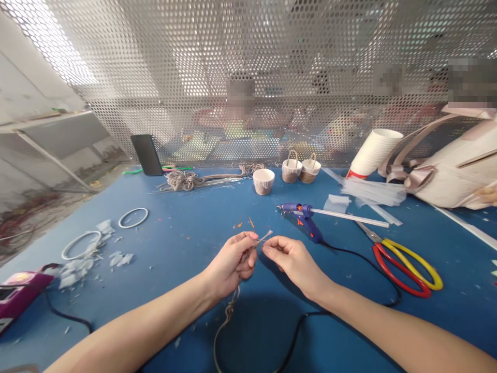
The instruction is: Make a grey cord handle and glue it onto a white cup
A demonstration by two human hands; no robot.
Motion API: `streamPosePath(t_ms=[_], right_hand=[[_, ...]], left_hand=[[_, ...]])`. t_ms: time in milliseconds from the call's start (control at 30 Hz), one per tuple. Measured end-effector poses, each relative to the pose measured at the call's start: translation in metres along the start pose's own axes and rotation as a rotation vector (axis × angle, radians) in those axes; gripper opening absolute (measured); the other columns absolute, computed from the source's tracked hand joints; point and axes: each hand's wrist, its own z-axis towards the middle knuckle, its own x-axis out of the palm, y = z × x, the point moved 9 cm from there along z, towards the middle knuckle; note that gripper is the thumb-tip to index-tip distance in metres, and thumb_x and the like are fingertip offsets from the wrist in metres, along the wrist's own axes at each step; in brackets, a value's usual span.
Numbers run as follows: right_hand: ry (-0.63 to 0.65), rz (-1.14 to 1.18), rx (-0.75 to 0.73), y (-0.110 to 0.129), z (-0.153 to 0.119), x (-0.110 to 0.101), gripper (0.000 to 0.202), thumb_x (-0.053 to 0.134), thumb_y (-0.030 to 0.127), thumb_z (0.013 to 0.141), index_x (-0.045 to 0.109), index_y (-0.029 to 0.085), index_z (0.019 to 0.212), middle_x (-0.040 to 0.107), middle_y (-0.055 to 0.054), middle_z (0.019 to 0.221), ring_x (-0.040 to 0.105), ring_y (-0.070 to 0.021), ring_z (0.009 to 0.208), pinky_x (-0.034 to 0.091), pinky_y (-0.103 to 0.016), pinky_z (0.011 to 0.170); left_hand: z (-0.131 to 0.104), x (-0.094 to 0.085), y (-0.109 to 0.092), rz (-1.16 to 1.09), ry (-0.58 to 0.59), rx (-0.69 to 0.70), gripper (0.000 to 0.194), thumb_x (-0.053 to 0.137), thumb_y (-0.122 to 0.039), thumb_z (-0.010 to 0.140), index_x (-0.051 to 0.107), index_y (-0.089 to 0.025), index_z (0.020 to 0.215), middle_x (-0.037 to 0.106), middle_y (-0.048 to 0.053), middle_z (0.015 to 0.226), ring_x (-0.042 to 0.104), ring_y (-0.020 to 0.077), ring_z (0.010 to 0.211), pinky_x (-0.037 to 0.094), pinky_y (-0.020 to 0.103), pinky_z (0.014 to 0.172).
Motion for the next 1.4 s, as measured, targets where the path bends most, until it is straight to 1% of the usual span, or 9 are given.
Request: streamPosePath(t_ms=[100,200,333,467,733,967,1200,1333,1400], right_hand=[[0.001,-0.013,0.005,-0.002,0.001,0.000,0.021,0.058,0.036,0.078,0.063,0.017,0.075,0.047,0.005,0.057,0.035,-0.0085,0.050,0.027,-0.024,0.048],[-0.002,-0.014,-0.002,-0.002,0.001,-0.001,0.020,0.057,0.036,0.079,0.064,0.017,0.075,0.046,0.005,0.056,0.034,-0.0084,0.050,0.026,-0.024,0.047],[-0.007,-0.010,0.002,-0.003,0.001,-0.002,0.020,0.058,0.036,0.079,0.065,0.016,0.077,0.044,0.005,0.056,0.033,-0.0082,0.049,0.024,-0.023,0.046],[-0.002,-0.007,-0.001,-0.003,0.000,-0.001,0.021,0.058,0.037,0.080,0.065,0.017,0.076,0.047,0.005,0.057,0.033,-0.0082,0.050,0.024,-0.024,0.046],[-0.015,0.003,0.019,-0.006,0.002,-0.001,0.023,0.060,0.039,0.078,0.064,0.017,0.076,0.045,0.005,0.057,0.032,-0.0081,0.050,0.023,-0.024,0.046],[-0.038,0.033,0.040,-0.006,0.003,-0.005,0.027,0.061,0.043,0.076,0.063,0.016,0.075,0.046,0.005,0.058,0.033,-0.0088,0.051,0.025,-0.025,0.047],[-0.034,0.054,0.034,-0.006,0.004,-0.004,0.026,0.062,0.042,0.076,0.062,0.016,0.073,0.045,0.005,0.057,0.031,-0.0081,0.050,0.023,-0.024,0.045],[-0.022,0.056,0.042,-0.009,0.004,-0.003,0.026,0.062,0.042,0.076,0.062,0.017,0.073,0.044,0.005,0.056,0.031,-0.0080,0.049,0.022,-0.024,0.045],[-0.014,0.059,0.043,-0.010,0.004,-0.002,0.025,0.062,0.042,0.076,0.063,0.017,0.073,0.045,0.005,0.056,0.031,-0.0081,0.049,0.022,-0.024,0.045]], left_hand=[[0.002,-0.001,0.005,-0.044,0.005,-0.054,0.007,0.052,-0.021,0.076,0.047,-0.020,0.081,0.049,-0.006,0.041,0.011,0.0011,0.029,0.007,0.016,0.032],[0.003,-0.004,0.007,-0.087,-0.018,-0.068,0.013,0.051,-0.012,0.071,0.048,-0.019,0.082,0.052,-0.005,0.050,0.014,-0.0002,0.029,0.006,0.015,0.031],[0.002,-0.006,0.006,-0.128,-0.048,-0.046,0.023,0.049,-0.006,0.064,0.048,-0.018,0.083,0.052,-0.006,0.055,0.018,-0.0010,0.029,0.009,0.013,0.032],[0.001,-0.005,0.001,-0.156,-0.045,-0.011,0.022,0.052,-0.007,0.064,0.046,-0.019,0.082,0.052,-0.006,0.059,0.021,-0.0008,0.030,0.010,0.013,0.032],[-0.001,-0.001,-0.007,-0.152,-0.037,0.040,0.013,0.061,-0.017,0.065,0.049,-0.017,0.072,0.043,-0.008,0.054,0.018,-0.0010,0.034,0.008,0.014,0.034],[-0.001,-0.005,-0.006,-0.079,-0.036,0.063,0.025,0.073,-0.025,0.063,0.049,-0.018,0.066,0.022,-0.013,0.043,0.010,0.0012,0.038,0.006,0.017,0.036],[-0.004,-0.002,-0.010,0.017,-0.013,0.090,0.021,0.066,-0.028,0.070,0.049,-0.017,0.067,0.023,-0.012,0.042,0.012,0.0019,0.037,0.008,0.017,0.037],[-0.005,-0.003,-0.012,0.034,-0.040,0.113,0.017,0.061,-0.027,0.073,0.047,-0.017,0.068,0.039,-0.008,0.046,0.017,0.0017,0.035,0.010,0.017,0.036],[-0.005,-0.003,-0.013,0.046,-0.054,0.121,0.016,0.057,-0.028,0.076,0.046,-0.019,0.070,0.042,-0.008,0.044,0.018,0.0024,0.034,0.010,0.016,0.036]])
